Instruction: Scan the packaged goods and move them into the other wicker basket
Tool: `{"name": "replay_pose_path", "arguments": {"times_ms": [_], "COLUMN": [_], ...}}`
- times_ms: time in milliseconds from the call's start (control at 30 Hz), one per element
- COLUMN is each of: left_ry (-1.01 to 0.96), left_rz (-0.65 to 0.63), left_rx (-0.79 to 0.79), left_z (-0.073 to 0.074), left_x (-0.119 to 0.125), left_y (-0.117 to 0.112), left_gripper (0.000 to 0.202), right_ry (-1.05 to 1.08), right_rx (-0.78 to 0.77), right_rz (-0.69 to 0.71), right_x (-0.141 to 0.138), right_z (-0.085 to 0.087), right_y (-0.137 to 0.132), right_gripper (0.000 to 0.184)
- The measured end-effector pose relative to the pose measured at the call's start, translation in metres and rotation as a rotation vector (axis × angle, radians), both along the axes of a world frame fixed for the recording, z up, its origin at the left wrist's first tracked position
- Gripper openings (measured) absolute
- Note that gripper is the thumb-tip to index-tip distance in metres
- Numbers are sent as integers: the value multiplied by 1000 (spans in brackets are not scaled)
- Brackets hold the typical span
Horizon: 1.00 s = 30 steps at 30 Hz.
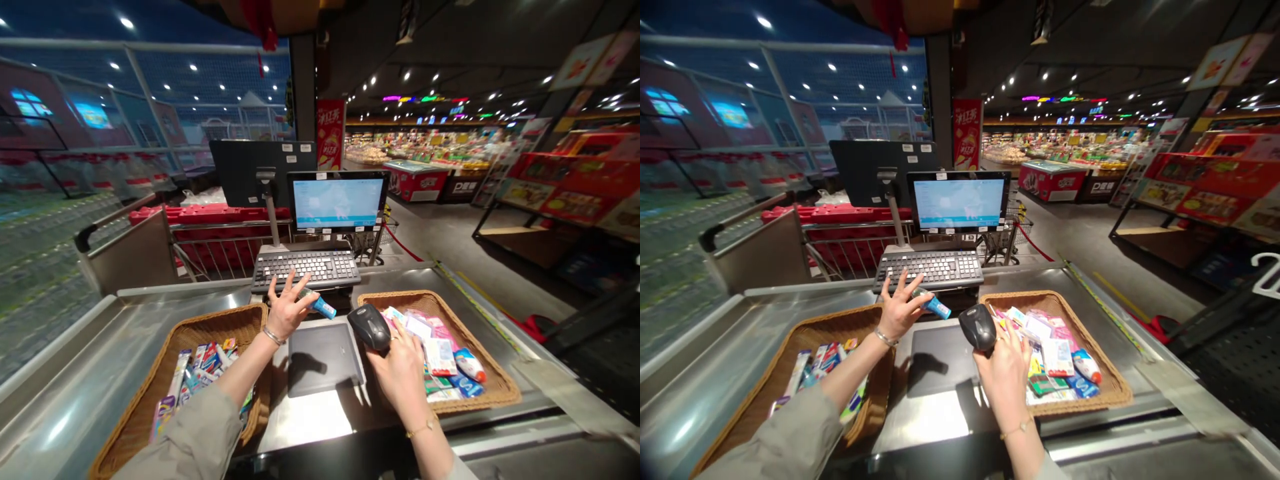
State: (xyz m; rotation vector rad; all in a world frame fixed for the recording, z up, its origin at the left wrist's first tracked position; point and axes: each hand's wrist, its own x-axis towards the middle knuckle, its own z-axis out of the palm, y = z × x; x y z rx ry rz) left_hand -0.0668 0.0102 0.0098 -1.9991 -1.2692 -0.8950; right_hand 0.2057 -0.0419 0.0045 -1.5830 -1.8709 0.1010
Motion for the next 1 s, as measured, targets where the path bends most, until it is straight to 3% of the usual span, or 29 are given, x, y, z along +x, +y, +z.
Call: {"name": "replay_pose_path", "arguments": {"times_ms": [200, 400, 700, 1000], "left_ry": [-12, 18, 107, 180], "left_rz": [-101, -206, -334, -467], "left_rx": [-17, -55, -146, -229], "left_z": [2, 1, -15, -31], "left_x": [31, 61, 100, 142], "left_y": [15, 27, 39, 45], "left_gripper": [24, 28, 39, 41], "right_ry": [8, 19, 109, 126], "right_rx": [-7, -11, -51, -73], "right_rz": [-164, -239, -361, -479], "right_x": [29, 59, 89, 119], "right_z": [-2, -6, -5, -20], "right_y": [3, 6, 0, -6], "right_gripper": [41, 39, 50, 51]}}
